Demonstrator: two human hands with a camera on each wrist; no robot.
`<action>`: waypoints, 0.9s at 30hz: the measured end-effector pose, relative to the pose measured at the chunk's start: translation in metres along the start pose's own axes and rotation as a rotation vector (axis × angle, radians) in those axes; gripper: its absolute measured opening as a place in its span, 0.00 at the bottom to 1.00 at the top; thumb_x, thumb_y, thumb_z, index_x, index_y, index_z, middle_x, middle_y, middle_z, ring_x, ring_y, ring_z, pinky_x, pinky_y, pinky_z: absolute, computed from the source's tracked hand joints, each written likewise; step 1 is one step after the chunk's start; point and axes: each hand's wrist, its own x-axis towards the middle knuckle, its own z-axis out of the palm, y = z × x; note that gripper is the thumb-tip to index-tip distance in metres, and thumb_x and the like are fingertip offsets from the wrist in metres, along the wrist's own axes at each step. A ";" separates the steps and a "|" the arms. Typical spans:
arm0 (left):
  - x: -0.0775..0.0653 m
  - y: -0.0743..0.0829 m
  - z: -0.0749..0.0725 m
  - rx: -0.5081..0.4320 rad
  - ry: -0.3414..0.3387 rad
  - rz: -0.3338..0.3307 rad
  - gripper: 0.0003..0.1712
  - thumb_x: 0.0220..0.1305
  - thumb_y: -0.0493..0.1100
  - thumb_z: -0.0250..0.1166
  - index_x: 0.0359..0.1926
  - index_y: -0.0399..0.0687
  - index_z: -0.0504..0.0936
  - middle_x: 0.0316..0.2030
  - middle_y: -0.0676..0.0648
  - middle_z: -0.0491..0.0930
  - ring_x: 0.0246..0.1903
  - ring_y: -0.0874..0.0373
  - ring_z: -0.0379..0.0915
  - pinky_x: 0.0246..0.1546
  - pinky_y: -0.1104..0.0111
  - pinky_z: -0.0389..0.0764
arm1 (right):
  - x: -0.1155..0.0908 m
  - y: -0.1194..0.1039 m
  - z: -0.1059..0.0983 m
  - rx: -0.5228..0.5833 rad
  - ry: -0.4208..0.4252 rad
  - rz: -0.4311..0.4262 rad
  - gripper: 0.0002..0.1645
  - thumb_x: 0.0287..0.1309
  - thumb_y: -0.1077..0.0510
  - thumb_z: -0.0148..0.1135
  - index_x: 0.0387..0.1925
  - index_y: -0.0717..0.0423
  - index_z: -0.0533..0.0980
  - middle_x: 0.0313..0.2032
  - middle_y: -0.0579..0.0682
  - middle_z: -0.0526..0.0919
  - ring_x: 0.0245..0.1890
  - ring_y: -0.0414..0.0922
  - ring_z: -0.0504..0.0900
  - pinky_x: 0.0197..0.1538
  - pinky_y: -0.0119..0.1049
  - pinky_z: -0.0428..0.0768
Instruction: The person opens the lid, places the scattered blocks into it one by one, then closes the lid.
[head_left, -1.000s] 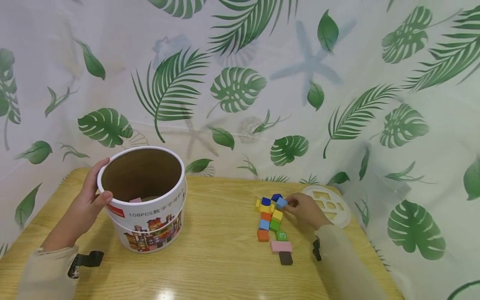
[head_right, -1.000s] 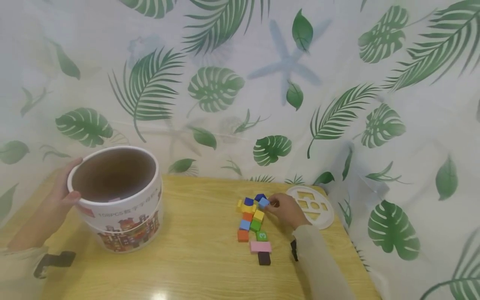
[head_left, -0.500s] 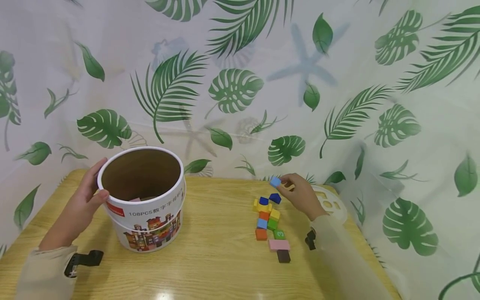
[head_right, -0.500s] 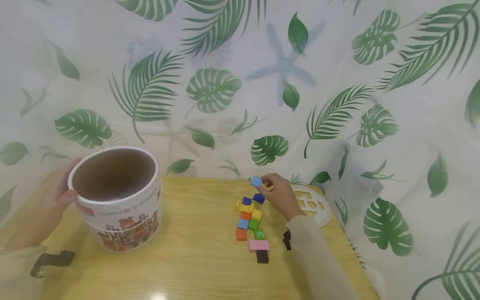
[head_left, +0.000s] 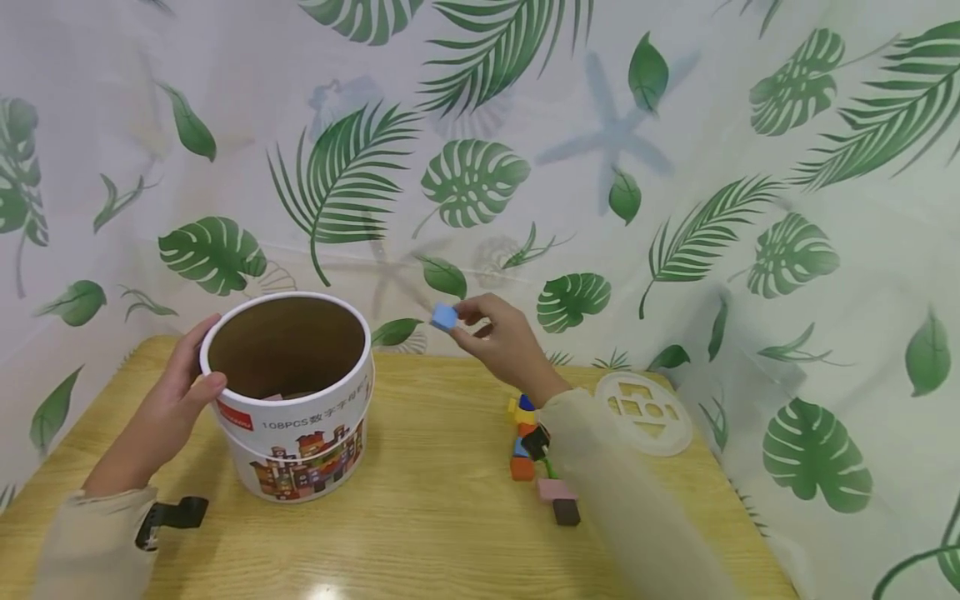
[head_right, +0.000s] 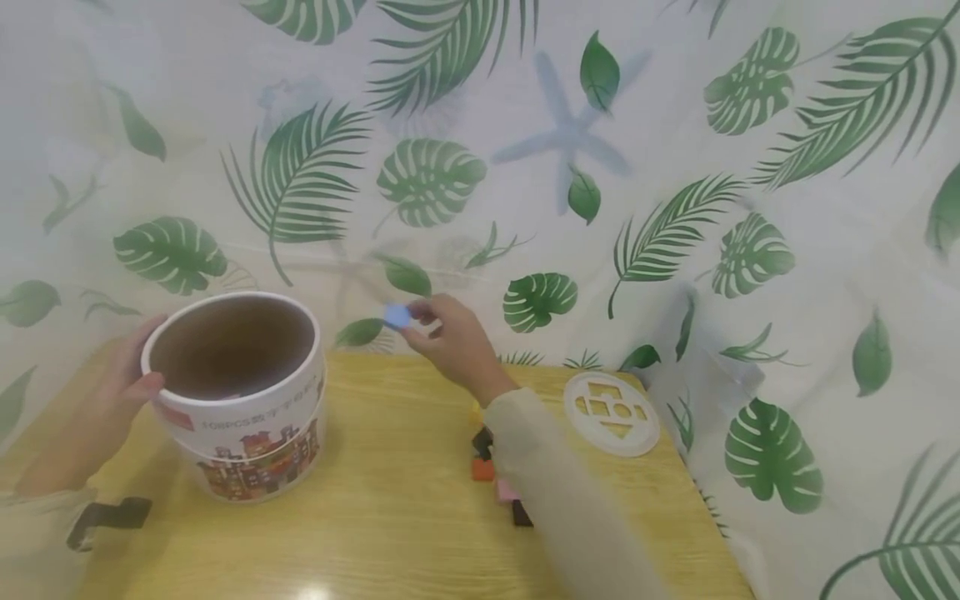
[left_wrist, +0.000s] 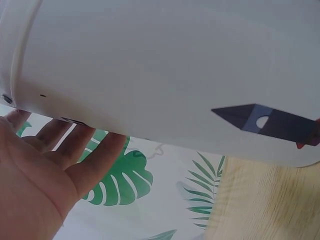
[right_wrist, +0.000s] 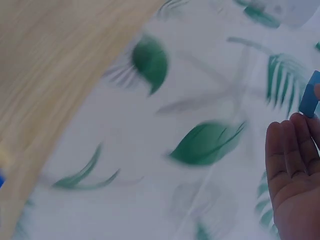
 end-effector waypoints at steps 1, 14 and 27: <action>0.000 0.001 0.000 0.000 -0.001 -0.001 0.41 0.79 0.47 0.52 0.83 0.66 0.42 0.76 0.40 0.55 0.68 0.45 0.57 0.53 0.79 0.69 | 0.007 -0.010 0.007 0.015 -0.014 -0.024 0.16 0.68 0.58 0.68 0.55 0.58 0.81 0.49 0.54 0.83 0.48 0.49 0.81 0.49 0.43 0.85; 0.002 -0.004 0.000 -0.027 -0.016 -0.001 0.41 0.79 0.47 0.51 0.83 0.67 0.40 0.76 0.42 0.53 0.67 0.54 0.56 0.54 0.79 0.68 | 0.055 -0.110 0.087 -0.085 -0.189 -0.181 0.17 0.67 0.53 0.69 0.54 0.55 0.82 0.49 0.48 0.83 0.49 0.42 0.80 0.55 0.26 0.75; 0.004 -0.007 -0.002 -0.035 -0.026 0.006 0.39 0.80 0.50 0.48 0.83 0.66 0.40 0.75 0.40 0.54 0.64 0.62 0.58 0.53 0.81 0.68 | 0.074 -0.130 0.119 -0.149 -0.332 -0.073 0.18 0.67 0.48 0.69 0.55 0.49 0.82 0.48 0.39 0.85 0.50 0.33 0.81 0.55 0.22 0.73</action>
